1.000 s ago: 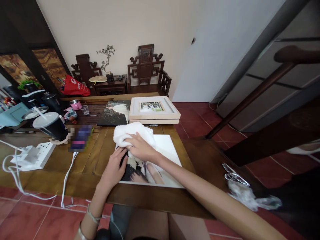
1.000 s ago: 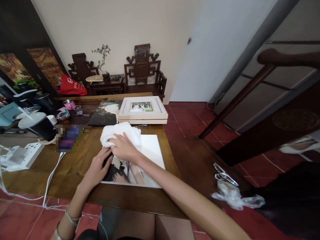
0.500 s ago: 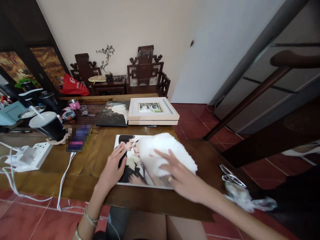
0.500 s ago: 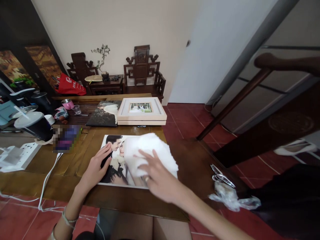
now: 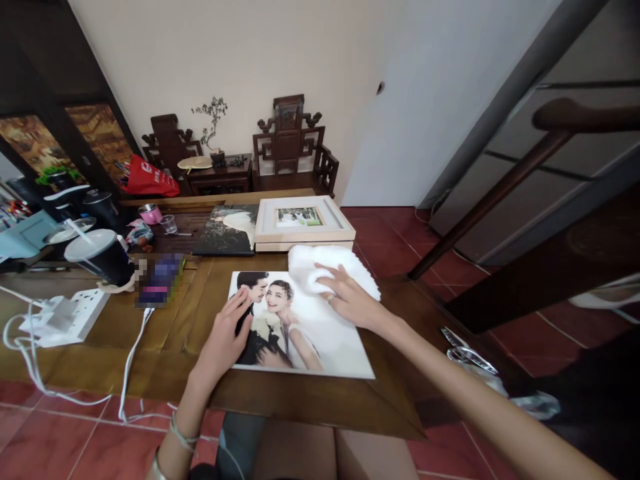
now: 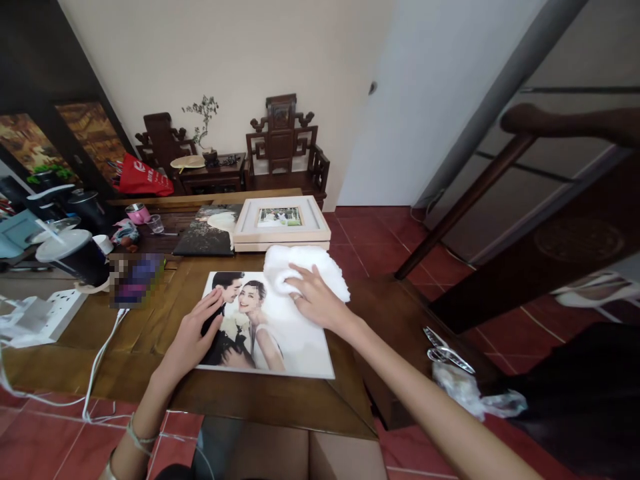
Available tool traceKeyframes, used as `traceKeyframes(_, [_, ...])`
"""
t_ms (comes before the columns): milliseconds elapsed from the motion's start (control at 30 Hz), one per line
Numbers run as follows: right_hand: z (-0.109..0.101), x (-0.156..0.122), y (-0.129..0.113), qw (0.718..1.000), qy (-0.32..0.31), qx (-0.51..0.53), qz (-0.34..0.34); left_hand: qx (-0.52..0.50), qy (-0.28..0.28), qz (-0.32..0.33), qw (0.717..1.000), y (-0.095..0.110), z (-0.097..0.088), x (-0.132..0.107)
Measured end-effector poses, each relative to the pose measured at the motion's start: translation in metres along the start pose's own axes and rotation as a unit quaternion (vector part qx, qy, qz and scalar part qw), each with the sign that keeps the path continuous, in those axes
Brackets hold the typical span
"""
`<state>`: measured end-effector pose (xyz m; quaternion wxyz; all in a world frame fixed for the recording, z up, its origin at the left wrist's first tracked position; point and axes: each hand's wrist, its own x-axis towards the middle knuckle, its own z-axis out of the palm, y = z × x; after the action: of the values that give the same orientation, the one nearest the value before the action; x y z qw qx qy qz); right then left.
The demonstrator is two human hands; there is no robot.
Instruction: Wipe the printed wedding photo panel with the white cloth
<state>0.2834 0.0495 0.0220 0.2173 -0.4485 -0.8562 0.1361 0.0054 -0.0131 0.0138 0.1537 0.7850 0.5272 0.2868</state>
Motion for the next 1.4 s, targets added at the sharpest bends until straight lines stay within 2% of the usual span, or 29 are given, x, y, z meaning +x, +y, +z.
traceKeyframes(100, [0.001,-0.028,-0.019,0.999,-0.017,-0.002,-0.040,-0.004,0.005,0.003,1.000,0.000,0.001,0.000])
traceKeyframes(233, [-0.003,-0.077,-0.063,0.991,-0.072,0.011,-0.110,-0.003,0.002,-0.006,1.000,-0.001,0.001,0.000])
traceKeyframes(333, [-0.009,-0.095,-0.079,0.986,-0.109,0.007,-0.125,-0.004,-0.001,-0.005,1.000,0.000,0.001,0.000])
traceKeyframes(433, [-0.010,-0.084,-0.068,0.986,-0.103,0.004,-0.130,-0.003,-0.002,-0.005,1.000,0.000,0.000,0.000])
traceKeyframes(633, [-0.004,-0.016,-0.014,0.998,-0.027,-0.032,-0.045,-0.007,-0.004,-0.005,1.000,0.001,0.000,-0.001])
traceKeyframes(733, [-0.003,-0.001,-0.008,0.999,-0.025,-0.039,-0.024,-0.005,-0.007,-0.007,1.000,0.001,0.000,-0.001])
traceKeyframes(833, [-0.001,-0.018,-0.022,0.998,-0.031,-0.044,-0.037,-0.008,-0.010,-0.014,1.000,0.001,0.000,-0.002])
traceKeyframes(1033, [0.001,-0.104,-0.074,0.993,-0.049,-0.032,-0.104,-0.011,-0.014,-0.034,0.999,0.000,0.002,-0.004])
traceKeyframes(1133, [-0.003,-0.128,-0.090,0.988,-0.069,-0.033,-0.131,-0.006,-0.020,-0.037,0.999,-0.001,0.003,-0.005])
traceKeyframes(1233, [-0.007,-0.120,-0.089,0.988,-0.080,-0.024,-0.130,-0.003,-0.021,-0.037,0.999,-0.002,0.004,-0.005])
traceKeyframes(1400, [-0.006,-0.062,-0.058,0.995,-0.062,-0.019,-0.082,0.005,-0.027,-0.039,0.999,-0.004,0.003,-0.005])
